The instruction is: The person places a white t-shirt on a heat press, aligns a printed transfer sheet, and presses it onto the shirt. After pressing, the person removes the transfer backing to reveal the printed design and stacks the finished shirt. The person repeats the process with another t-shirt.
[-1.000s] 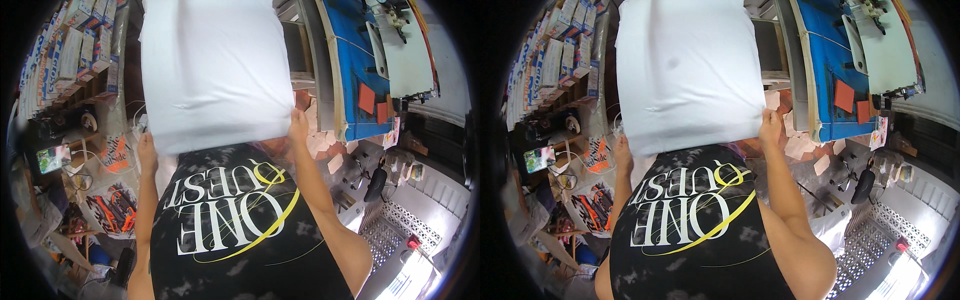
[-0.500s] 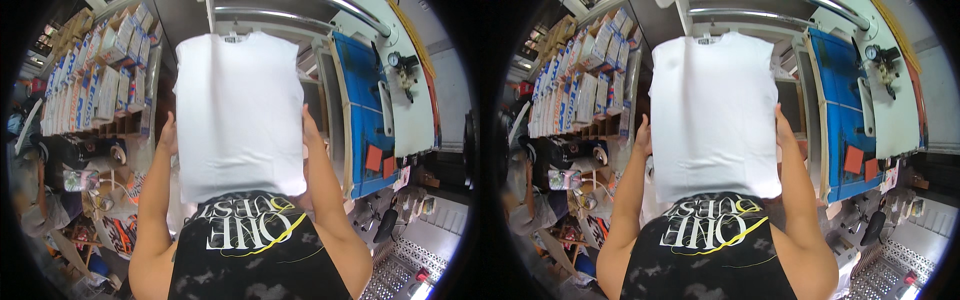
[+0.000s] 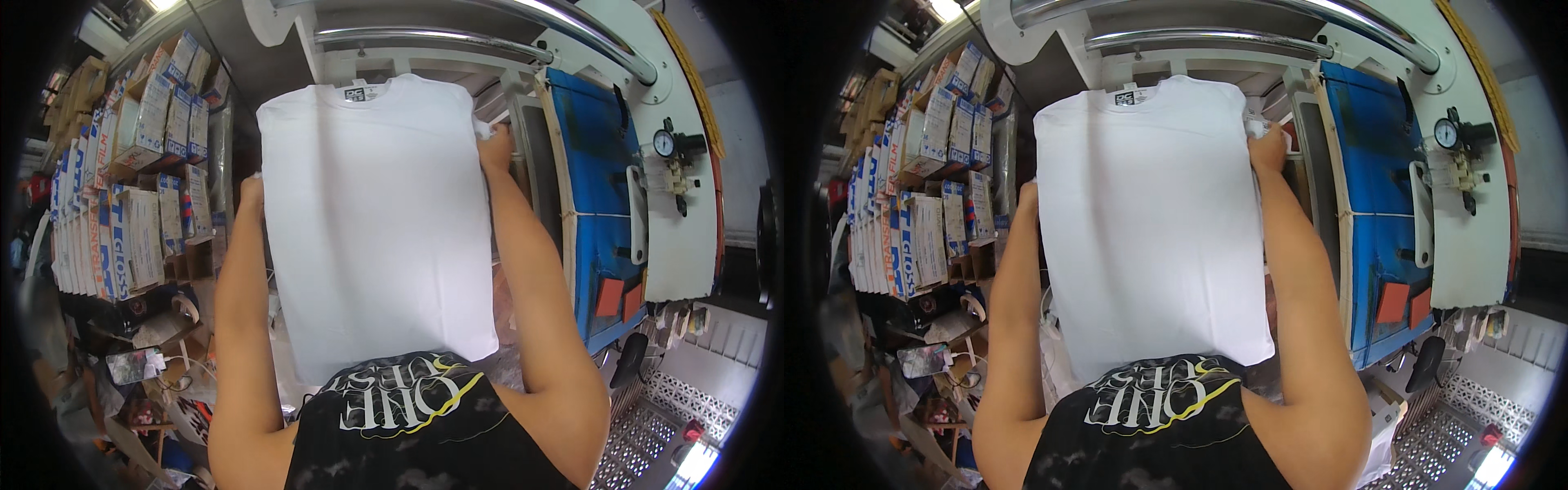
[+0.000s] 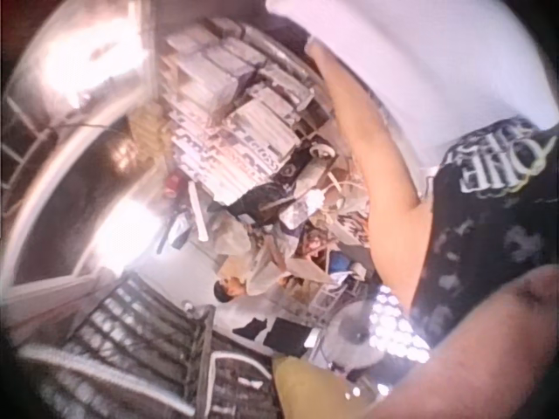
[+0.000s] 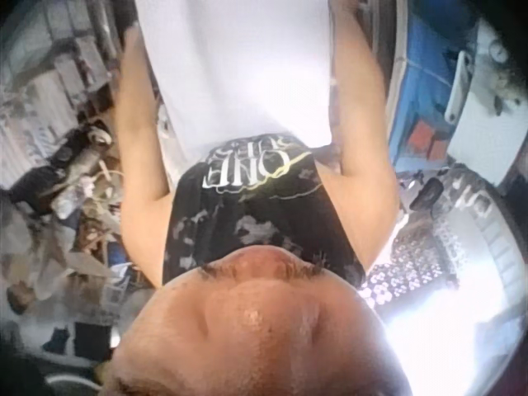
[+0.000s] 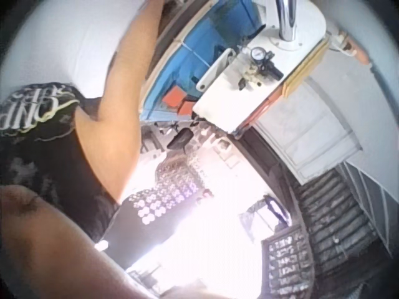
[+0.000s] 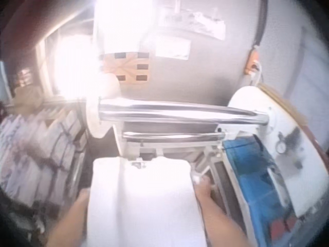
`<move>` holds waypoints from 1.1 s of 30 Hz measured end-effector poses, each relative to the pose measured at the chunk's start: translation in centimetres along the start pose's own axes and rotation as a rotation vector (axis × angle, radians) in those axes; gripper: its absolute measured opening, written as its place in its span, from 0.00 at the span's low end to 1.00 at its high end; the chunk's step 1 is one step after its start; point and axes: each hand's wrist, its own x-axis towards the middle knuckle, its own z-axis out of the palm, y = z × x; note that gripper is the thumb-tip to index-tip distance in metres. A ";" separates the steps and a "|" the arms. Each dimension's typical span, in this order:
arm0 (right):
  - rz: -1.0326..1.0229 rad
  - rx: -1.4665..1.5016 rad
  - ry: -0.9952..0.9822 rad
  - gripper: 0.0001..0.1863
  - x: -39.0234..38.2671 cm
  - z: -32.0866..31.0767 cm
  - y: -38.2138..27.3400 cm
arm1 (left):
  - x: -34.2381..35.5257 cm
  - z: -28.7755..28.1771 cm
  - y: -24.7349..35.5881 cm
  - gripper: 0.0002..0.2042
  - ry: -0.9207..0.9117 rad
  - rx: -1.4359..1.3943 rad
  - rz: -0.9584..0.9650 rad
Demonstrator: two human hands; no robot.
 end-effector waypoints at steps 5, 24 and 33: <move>0.435 1.083 -0.419 0.19 0.8 -2.0 -2.6 | -1.2 1.1 3.3 0.17 -0.058 -0.249 0.324; 0.189 0.529 -0.191 0.20 -0.2 0.3 -1.2 | 0.3 0.6 2.9 0.15 0.099 0.169 0.552; 0.345 0.619 -0.288 0.19 -0.6 -1.6 -1.2 | -3.4 0.4 5.9 0.17 0.126 0.414 0.627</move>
